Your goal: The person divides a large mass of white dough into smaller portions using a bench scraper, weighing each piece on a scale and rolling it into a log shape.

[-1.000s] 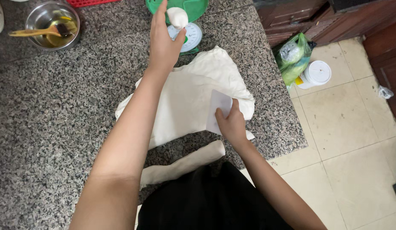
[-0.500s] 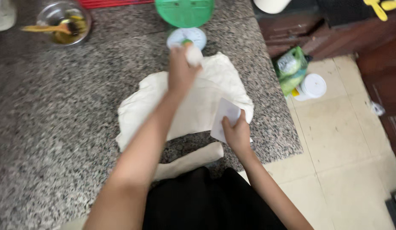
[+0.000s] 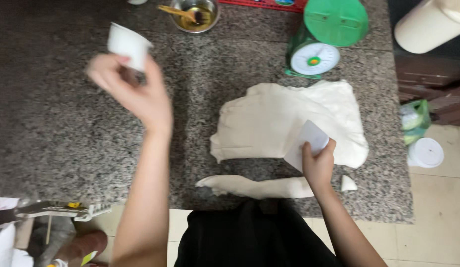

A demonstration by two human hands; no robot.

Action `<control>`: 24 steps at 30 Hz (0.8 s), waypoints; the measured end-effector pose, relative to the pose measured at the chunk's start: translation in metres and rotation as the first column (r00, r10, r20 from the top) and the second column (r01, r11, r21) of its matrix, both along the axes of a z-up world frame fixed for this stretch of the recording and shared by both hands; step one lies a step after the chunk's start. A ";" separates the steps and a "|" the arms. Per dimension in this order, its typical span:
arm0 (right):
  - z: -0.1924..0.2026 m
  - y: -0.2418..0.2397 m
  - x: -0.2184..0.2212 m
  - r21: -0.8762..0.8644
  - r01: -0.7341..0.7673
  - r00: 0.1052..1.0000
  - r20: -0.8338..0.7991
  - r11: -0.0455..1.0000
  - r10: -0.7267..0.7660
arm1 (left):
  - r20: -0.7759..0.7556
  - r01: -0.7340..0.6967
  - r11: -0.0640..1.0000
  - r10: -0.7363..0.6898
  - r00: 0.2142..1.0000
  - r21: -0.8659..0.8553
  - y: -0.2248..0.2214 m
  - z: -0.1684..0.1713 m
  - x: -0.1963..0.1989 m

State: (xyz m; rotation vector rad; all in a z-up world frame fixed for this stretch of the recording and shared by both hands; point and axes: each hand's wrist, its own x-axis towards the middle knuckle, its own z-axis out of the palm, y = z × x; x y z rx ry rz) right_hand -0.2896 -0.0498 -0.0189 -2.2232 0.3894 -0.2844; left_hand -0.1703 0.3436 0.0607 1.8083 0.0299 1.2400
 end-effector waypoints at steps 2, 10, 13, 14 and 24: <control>0.002 0.020 0.003 0.014 0.009 1.000 0.013 1.000 -0.009 | 0.024 -0.073 0.990 0.070 0.997 0.118 0.049 0.002 0.031; 0.002 0.030 -0.040 0.075 0.065 0.998 0.010 0.995 -0.066 | -0.608 0.190 0.935 0.033 0.793 0.299 0.013 -0.111 -0.020; -0.013 -0.003 -0.076 0.204 0.062 0.994 0.078 0.977 -0.079 | -0.722 0.451 0.891 -0.280 0.632 0.050 -0.089 -0.136 -0.080; -0.018 -0.017 -0.086 0.282 0.095 0.992 0.054 0.955 -0.114 | -0.671 0.549 0.830 -0.350 0.654 0.101 -0.120 -0.138 -0.097; -0.036 -0.093 -0.171 0.226 0.295 0.953 -0.004 0.928 -0.302 | -0.794 0.880 0.437 -0.461 0.396 0.185 -0.289 -0.166 -0.179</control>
